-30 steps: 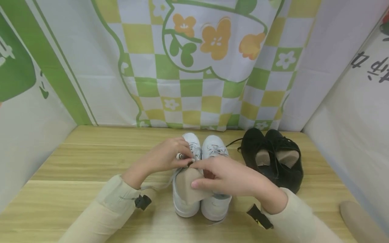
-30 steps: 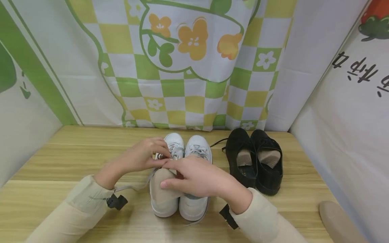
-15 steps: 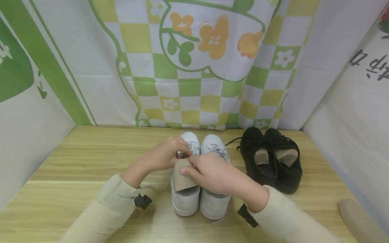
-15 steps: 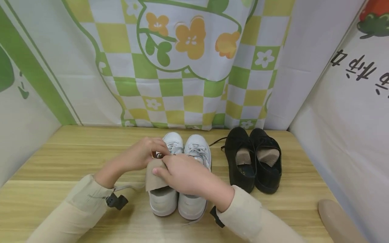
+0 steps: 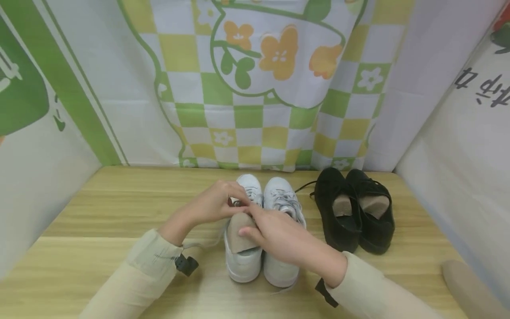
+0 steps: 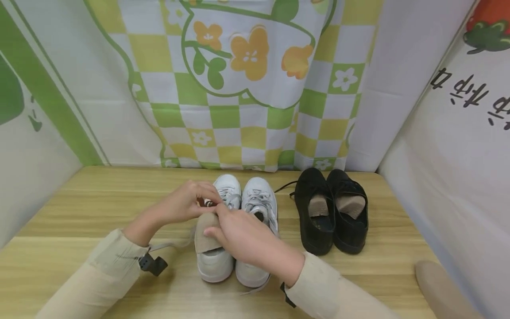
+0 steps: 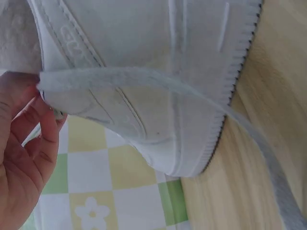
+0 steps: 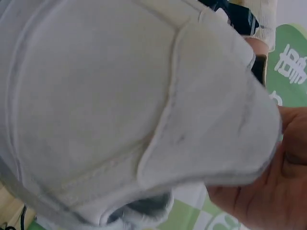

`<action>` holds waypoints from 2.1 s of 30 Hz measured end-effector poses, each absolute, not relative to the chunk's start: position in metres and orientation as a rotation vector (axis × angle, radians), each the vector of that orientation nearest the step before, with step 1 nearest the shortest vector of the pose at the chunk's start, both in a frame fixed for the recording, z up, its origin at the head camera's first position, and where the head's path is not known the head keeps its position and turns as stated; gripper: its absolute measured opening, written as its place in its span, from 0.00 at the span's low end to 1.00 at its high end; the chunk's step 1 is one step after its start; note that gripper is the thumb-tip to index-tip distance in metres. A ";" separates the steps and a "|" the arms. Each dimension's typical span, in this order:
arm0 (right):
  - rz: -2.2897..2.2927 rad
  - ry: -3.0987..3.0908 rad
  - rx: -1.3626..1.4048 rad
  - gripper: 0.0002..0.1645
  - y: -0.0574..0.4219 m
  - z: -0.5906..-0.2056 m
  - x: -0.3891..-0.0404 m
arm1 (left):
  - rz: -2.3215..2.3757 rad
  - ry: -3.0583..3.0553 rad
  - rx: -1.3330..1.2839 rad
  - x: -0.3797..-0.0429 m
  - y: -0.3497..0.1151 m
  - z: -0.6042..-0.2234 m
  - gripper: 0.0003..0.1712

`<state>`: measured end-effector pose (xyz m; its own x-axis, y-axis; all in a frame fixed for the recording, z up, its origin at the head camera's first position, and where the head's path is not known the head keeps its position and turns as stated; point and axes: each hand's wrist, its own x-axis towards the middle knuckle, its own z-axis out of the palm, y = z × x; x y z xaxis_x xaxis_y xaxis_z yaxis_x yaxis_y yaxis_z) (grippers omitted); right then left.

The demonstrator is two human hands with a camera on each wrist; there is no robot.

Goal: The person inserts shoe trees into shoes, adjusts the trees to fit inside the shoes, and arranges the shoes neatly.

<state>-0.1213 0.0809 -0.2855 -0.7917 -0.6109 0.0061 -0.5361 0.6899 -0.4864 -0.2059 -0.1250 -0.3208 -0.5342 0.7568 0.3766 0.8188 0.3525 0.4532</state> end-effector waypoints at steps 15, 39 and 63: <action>-0.828 2.406 -1.030 0.36 0.097 -0.275 -0.143 | -1.490 -2.805 -0.857 -0.136 -0.158 -0.336 0.39; -0.613 2.607 -1.072 0.33 0.088 -0.291 -0.143 | -1.212 -2.919 -0.880 -0.140 -0.146 -0.341 0.52; -0.026 2.988 -1.231 0.45 0.078 -0.306 -0.161 | -1.084 -2.927 -0.759 -0.141 -0.143 -0.342 0.46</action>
